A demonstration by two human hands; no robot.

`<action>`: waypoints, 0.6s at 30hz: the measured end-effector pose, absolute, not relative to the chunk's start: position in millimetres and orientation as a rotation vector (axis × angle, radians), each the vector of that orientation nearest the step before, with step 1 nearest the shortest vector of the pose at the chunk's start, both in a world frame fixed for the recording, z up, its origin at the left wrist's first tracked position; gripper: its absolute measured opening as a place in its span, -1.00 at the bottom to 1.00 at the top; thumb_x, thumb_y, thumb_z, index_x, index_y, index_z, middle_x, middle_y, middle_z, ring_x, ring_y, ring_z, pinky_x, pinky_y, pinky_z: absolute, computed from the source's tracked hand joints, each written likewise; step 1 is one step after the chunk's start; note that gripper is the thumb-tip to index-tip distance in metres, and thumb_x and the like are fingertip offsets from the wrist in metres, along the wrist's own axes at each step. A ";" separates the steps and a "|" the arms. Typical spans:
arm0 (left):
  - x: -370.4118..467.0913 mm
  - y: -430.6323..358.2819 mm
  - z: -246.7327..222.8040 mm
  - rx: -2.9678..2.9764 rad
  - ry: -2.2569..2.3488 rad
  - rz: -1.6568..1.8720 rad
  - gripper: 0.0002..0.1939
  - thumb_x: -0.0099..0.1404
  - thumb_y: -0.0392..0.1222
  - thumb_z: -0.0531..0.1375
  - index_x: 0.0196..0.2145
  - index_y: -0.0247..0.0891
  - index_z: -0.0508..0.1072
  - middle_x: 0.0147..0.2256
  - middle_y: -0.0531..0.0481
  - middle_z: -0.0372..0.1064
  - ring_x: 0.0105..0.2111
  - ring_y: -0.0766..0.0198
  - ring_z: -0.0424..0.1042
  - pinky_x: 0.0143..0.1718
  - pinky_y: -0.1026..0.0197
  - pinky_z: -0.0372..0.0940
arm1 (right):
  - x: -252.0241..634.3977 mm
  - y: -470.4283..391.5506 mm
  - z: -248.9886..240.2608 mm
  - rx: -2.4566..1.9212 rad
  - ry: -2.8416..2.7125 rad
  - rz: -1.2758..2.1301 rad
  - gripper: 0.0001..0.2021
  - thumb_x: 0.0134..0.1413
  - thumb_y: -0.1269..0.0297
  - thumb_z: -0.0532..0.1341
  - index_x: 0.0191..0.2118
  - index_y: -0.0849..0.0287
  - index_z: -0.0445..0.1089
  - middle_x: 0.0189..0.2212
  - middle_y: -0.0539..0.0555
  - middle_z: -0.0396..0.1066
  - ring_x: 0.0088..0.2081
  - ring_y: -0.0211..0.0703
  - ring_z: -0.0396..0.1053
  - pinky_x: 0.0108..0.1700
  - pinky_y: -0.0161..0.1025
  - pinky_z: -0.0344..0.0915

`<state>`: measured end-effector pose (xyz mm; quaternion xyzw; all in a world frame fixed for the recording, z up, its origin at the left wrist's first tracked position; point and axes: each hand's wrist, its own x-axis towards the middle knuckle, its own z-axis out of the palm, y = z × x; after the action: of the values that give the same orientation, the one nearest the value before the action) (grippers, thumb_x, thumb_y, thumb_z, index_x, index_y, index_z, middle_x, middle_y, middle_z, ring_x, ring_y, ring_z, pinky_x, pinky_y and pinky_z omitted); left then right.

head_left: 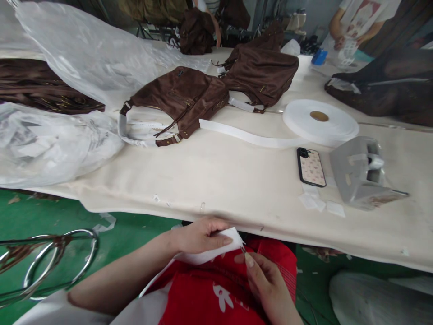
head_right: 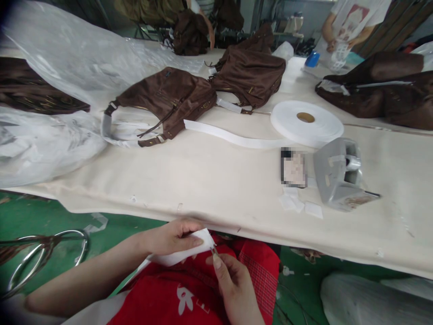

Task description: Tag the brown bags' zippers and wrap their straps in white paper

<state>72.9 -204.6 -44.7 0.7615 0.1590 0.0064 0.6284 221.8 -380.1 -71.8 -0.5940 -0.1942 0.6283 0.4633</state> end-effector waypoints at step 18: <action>77.0 -206.4 -43.0 1.800 0.357 -0.009 -0.66 0.34 0.01 0.08 -0.31 -0.34 0.46 -0.40 -0.01 0.36 -0.41 0.31 0.29 -0.39 0.34 0.20 | 220.6 -374.3 -71.5 -1.252 -0.350 1.651 -0.52 0.01 -0.19 0.24 -0.38 0.24 0.38 -0.74 -0.26 -0.19 -0.70 -0.47 -0.30 -0.65 -0.36 -0.37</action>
<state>77.0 -206.4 -43.0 0.7788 0.1545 -0.0037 0.6080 220.6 -374.3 -71.5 -0.5170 -0.1444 0.6819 0.4968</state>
